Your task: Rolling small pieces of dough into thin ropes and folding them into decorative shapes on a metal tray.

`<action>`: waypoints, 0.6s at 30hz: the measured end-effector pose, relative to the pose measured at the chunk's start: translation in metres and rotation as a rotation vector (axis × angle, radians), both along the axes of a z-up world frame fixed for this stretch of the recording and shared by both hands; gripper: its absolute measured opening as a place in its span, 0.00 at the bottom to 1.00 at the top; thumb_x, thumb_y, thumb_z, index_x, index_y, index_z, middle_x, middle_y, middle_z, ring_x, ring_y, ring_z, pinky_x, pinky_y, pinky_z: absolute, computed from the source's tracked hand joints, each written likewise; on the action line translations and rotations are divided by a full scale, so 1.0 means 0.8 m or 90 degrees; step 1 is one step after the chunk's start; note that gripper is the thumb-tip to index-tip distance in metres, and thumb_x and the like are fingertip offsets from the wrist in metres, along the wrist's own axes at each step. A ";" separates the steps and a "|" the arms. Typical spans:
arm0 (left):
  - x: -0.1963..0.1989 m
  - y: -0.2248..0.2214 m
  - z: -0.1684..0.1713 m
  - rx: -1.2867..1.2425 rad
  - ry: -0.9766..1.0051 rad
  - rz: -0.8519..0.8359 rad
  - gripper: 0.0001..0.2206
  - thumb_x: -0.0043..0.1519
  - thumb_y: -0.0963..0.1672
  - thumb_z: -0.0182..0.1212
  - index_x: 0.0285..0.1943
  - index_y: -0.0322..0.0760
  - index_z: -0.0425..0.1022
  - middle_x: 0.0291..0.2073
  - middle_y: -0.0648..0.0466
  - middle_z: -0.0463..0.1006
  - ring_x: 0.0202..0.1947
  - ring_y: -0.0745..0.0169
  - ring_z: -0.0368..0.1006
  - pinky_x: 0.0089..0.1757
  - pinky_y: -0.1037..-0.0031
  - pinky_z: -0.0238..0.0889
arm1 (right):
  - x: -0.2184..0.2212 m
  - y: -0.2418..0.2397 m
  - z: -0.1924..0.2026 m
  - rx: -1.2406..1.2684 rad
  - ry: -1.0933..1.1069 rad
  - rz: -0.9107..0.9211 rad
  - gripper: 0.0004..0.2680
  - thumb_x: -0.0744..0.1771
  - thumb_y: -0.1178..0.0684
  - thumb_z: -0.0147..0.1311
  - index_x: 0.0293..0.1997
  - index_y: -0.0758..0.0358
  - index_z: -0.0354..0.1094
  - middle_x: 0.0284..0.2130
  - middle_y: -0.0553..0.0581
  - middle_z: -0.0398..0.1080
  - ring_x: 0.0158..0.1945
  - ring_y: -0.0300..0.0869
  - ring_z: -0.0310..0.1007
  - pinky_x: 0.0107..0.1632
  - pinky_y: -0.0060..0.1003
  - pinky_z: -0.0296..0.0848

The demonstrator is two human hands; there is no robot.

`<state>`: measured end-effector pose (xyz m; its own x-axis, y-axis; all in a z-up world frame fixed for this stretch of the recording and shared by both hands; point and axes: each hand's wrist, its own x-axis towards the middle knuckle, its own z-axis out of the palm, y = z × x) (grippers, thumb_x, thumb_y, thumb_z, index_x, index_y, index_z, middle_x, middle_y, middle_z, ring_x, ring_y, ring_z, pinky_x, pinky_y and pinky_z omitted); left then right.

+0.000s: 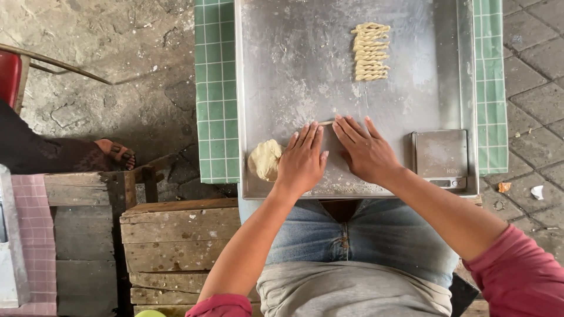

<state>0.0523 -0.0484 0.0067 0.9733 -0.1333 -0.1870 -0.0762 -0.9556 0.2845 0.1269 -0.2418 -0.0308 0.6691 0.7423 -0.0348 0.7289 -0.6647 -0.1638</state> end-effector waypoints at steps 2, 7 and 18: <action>0.011 -0.002 0.005 -0.006 -0.006 0.008 0.28 0.71 0.50 0.40 0.79 0.30 0.53 0.76 0.40 0.54 0.77 0.45 0.50 0.69 0.55 0.43 | 0.007 0.007 0.002 0.001 -0.001 -0.005 0.25 0.69 0.46 0.46 0.77 0.58 0.49 0.75 0.56 0.50 0.78 0.47 0.46 0.76 0.55 0.40; 0.041 -0.002 -0.009 0.028 -0.050 0.033 0.29 0.70 0.49 0.43 0.78 0.29 0.52 0.76 0.38 0.54 0.77 0.44 0.50 0.70 0.55 0.45 | 0.042 0.027 -0.012 0.014 -0.022 -0.023 0.24 0.70 0.46 0.44 0.77 0.60 0.49 0.75 0.58 0.51 0.78 0.48 0.48 0.76 0.56 0.42; -0.008 -0.013 0.030 -0.032 0.004 0.028 0.29 0.69 0.47 0.47 0.78 0.28 0.52 0.76 0.36 0.53 0.76 0.42 0.49 0.70 0.54 0.42 | 0.002 -0.002 0.024 0.122 -0.029 -0.044 0.20 0.71 0.49 0.48 0.72 0.63 0.58 0.69 0.61 0.61 0.73 0.52 0.58 0.74 0.59 0.48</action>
<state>0.0460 -0.0585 0.0308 0.9772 -0.1000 -0.1871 -0.0328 -0.9425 0.3327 0.1287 -0.2432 -0.0116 0.7165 0.6845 0.1346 0.6921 -0.6733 -0.2602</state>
